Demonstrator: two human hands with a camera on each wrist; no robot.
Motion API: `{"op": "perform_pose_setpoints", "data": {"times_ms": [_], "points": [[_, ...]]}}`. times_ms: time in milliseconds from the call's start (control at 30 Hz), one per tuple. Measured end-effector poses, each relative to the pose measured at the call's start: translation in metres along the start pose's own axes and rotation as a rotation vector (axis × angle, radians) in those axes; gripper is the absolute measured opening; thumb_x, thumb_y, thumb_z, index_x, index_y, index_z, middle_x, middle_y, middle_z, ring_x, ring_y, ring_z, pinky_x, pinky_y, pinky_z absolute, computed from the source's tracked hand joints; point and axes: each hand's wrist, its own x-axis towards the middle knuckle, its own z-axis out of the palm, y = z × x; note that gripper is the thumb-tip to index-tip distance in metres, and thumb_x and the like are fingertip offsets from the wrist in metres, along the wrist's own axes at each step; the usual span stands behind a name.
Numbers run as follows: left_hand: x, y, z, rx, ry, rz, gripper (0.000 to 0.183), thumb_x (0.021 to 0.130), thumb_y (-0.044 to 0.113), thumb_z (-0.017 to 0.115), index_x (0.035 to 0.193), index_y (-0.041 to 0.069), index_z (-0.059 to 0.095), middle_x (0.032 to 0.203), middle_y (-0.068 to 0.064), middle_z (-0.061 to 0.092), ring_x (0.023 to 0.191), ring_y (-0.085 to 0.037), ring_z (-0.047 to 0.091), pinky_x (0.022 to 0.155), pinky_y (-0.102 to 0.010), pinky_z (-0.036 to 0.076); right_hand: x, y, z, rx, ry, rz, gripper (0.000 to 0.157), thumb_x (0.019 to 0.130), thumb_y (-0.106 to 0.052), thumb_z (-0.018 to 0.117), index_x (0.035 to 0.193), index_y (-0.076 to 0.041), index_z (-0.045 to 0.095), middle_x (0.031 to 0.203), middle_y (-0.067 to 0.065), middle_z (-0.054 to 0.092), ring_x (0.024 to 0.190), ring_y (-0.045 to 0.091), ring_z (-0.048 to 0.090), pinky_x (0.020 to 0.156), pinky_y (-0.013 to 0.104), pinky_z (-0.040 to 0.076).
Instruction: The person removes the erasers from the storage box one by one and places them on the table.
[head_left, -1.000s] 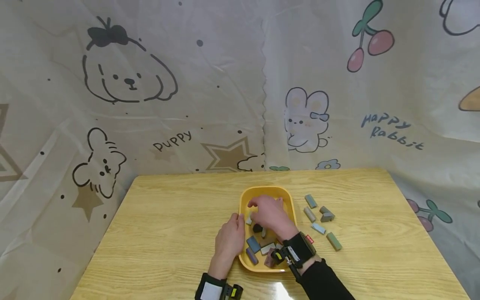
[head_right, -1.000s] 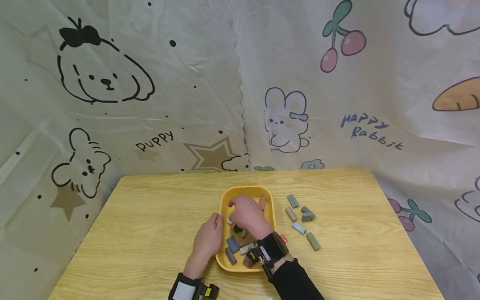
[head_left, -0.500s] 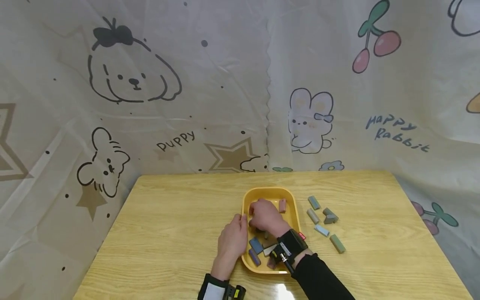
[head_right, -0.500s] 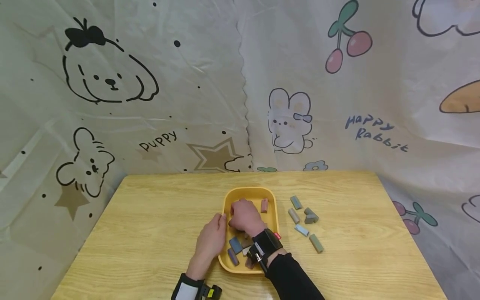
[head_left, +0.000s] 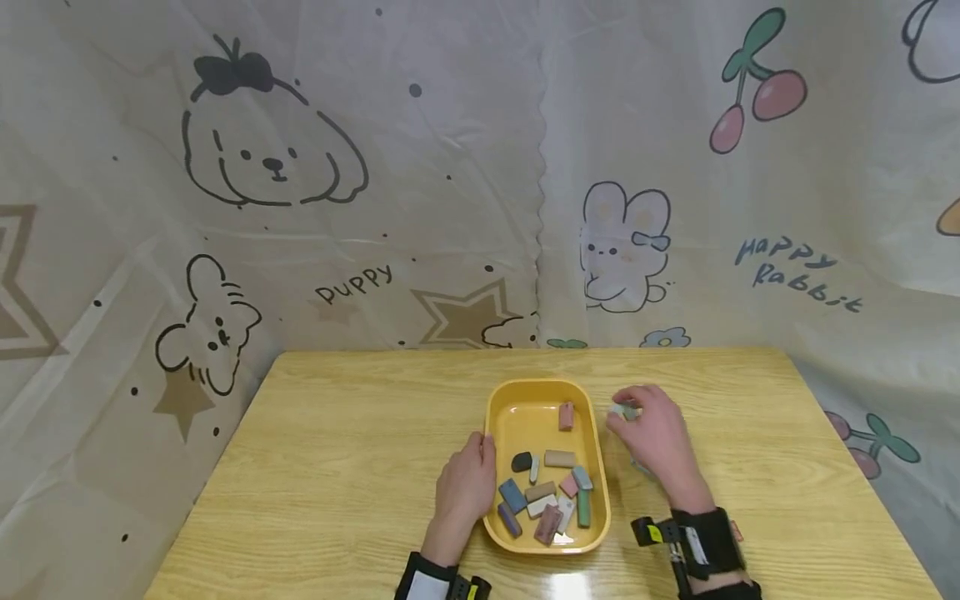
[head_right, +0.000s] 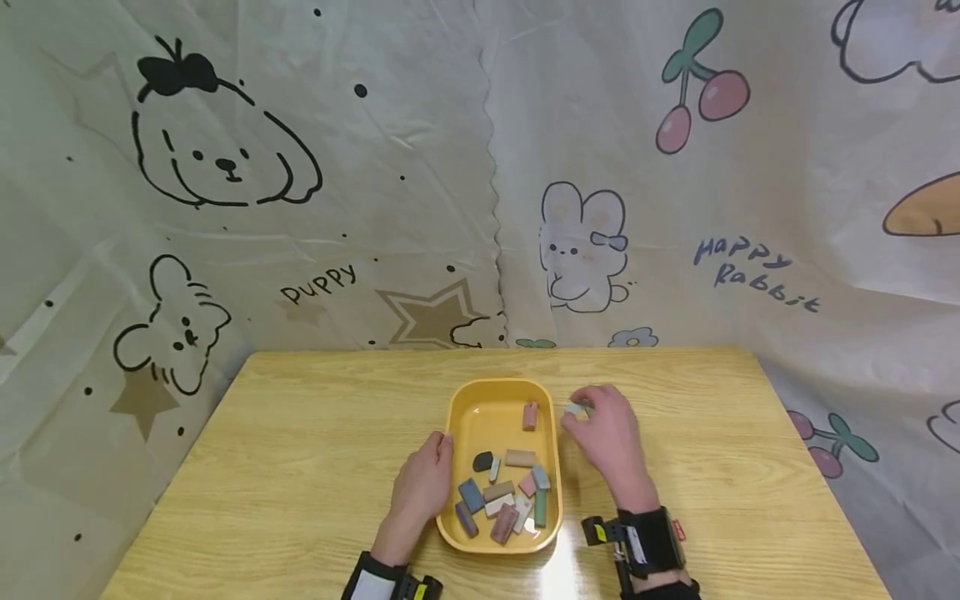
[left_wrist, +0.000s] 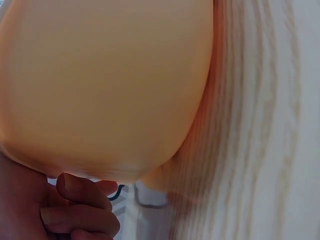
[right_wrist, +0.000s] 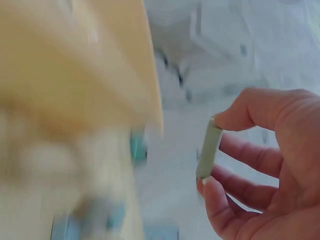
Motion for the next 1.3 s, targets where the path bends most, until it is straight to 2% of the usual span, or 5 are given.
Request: {"op": "perform_pose_setpoints", "data": {"times_ms": [133, 300, 600, 933, 1300], "points": [[0.002, -0.001, -0.003, 0.008, 0.005, -0.001, 0.043, 0.103, 0.041, 0.027, 0.108, 0.011, 0.058, 0.059, -0.003, 0.049, 0.045, -0.018, 0.048, 0.042, -0.032, 0.038, -0.023, 0.037, -0.022, -0.027, 0.039, 0.113, 0.034, 0.085, -0.021, 0.063, 0.11, 0.001, 0.065, 0.112, 0.026, 0.059, 0.099, 0.041, 0.058, 0.074, 0.053, 0.049], [0.004, -0.001, -0.006, 0.011, 0.002, -0.009, 0.045, 0.103, 0.042, 0.027, 0.115, 0.01, 0.058, 0.061, -0.004, 0.05, 0.046, -0.017, 0.049, 0.043, -0.033, 0.038, -0.038, 0.068, -0.025, -0.062, -0.06, 0.21, 0.036, 0.086, -0.02, 0.062, 0.113, 0.005, 0.062, 0.111, 0.031, 0.059, 0.095, 0.041, 0.057, 0.072, 0.052, 0.047], [0.002, 0.0, -0.004, -0.002, -0.012, -0.011, 0.047, 0.103, 0.043, 0.027, 0.117, 0.01, 0.057, 0.061, -0.004, 0.05, 0.047, -0.017, 0.049, 0.043, -0.032, 0.039, -0.045, 0.082, -0.018, -0.112, -0.09, 0.209, 0.037, 0.082, -0.015, 0.065, 0.111, 0.007, 0.063, 0.106, 0.031, 0.062, 0.091, 0.041, 0.058, 0.07, 0.052, 0.047], [0.002, -0.001, -0.006, 0.011, -0.007, -0.019, 0.046, 0.103, 0.042, 0.027, 0.117, 0.009, 0.057, 0.061, -0.004, 0.05, 0.046, -0.017, 0.049, 0.042, -0.032, 0.039, -0.02, 0.008, -0.029, -0.001, -0.072, 0.085, 0.036, 0.089, -0.021, 0.062, 0.118, 0.0, 0.061, 0.116, 0.026, 0.061, 0.1, 0.039, 0.057, 0.075, 0.051, 0.048], [0.0, 0.002, -0.001, 0.005, -0.03, -0.035, 0.048, 0.103, 0.045, 0.026, 0.118, 0.011, 0.056, 0.064, -0.004, 0.053, 0.049, -0.017, 0.05, 0.044, -0.032, 0.039, 0.004, -0.077, 0.028, 0.013, -0.28, -0.114, 0.018, 0.081, -0.016, 0.071, 0.098, -0.01, 0.069, 0.096, 0.009, 0.069, 0.085, 0.022, 0.061, 0.075, 0.042, 0.051]]}}
